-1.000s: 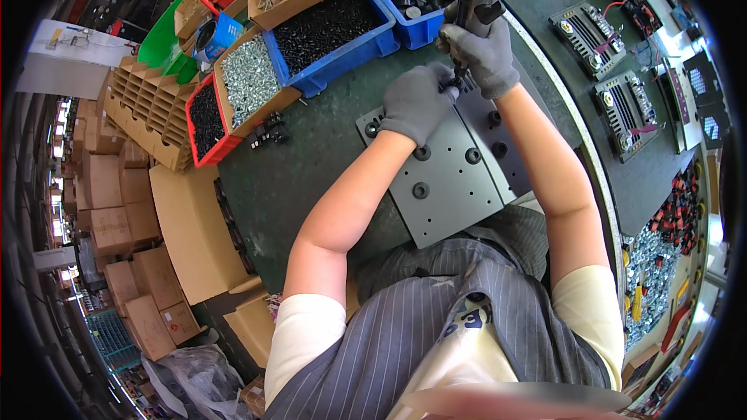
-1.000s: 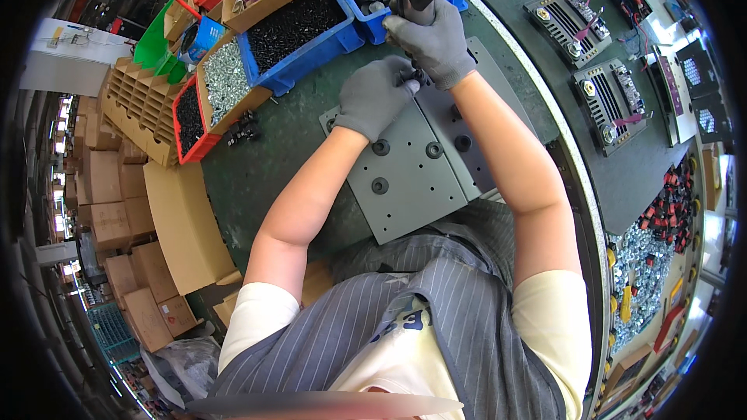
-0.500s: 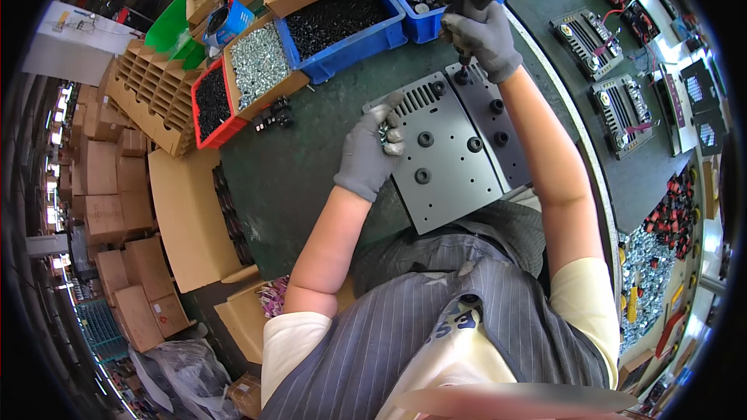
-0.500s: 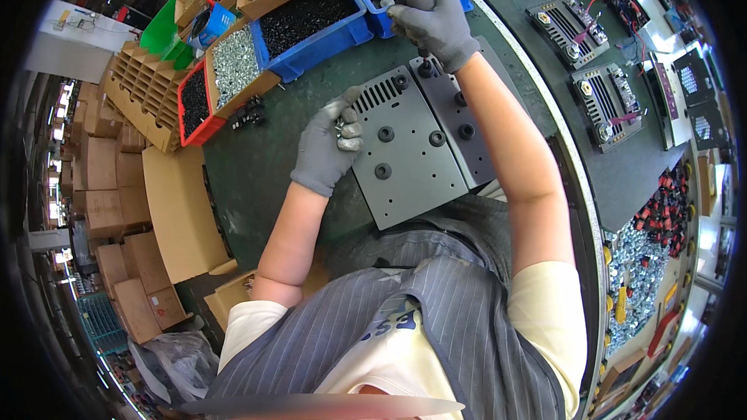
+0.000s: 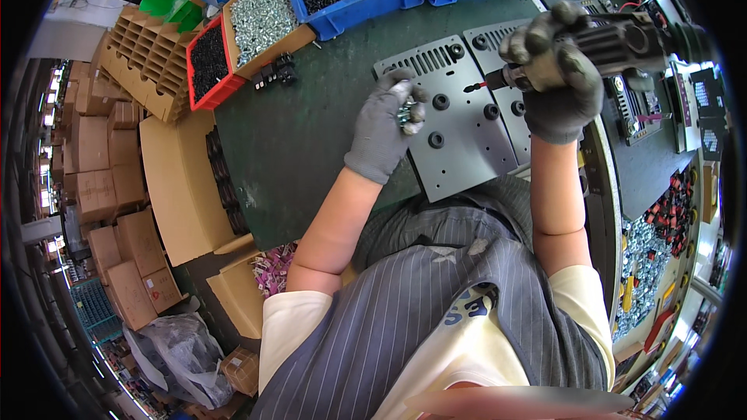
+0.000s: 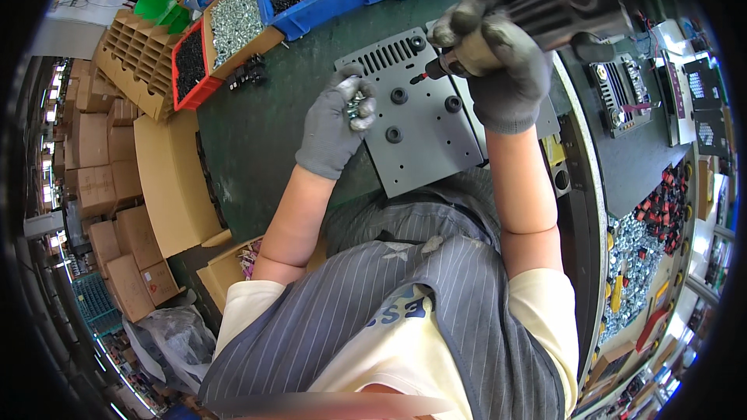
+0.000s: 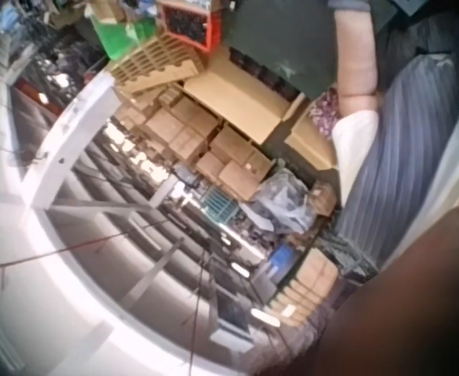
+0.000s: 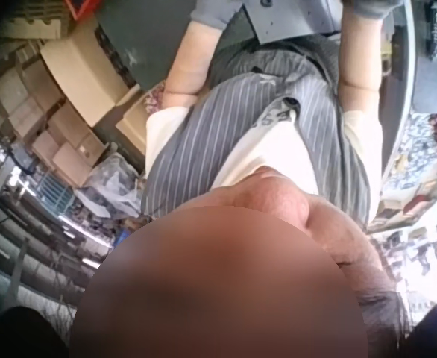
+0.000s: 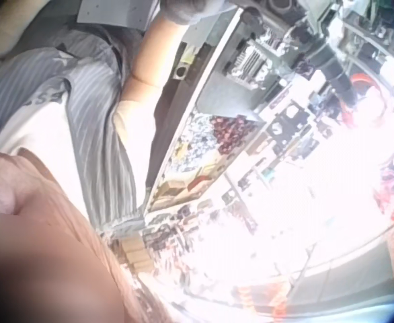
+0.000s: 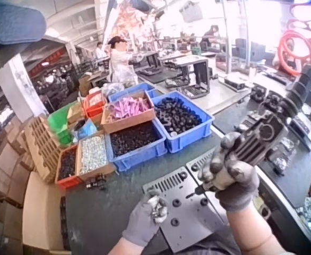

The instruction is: Assemble metal enclosure panels by cleaning brackets and securing grommets with an air screwdriver.

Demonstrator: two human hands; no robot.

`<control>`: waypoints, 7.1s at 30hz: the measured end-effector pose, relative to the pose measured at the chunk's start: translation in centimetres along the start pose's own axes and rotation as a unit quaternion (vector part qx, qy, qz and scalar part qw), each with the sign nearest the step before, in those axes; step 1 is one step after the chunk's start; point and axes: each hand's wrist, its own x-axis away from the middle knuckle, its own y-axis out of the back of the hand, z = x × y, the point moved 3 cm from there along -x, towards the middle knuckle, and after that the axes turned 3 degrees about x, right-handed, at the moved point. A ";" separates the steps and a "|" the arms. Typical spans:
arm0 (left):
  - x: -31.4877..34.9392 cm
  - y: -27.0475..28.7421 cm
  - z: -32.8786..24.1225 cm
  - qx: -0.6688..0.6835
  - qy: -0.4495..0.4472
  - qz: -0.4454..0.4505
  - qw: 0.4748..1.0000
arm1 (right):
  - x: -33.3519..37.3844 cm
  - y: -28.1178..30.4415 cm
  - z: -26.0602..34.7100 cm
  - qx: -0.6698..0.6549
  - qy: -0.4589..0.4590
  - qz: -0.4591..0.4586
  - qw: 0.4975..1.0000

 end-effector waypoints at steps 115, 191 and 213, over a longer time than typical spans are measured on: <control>4.0 -7.1 7.3 0.084 0.266 0.168 0.946 | 5.2 0.1 6.7 0.013 0.045 0.094 0.994; -3.0 -6.9 4.3 -0.074 0.028 0.030 0.996 | 5.9 6.2 10.1 0.154 0.031 -0.060 0.986; 3.0 -6.9 7.4 0.117 0.258 0.168 0.944 | 5.3 -0.3 7.4 0.055 0.031 0.100 0.993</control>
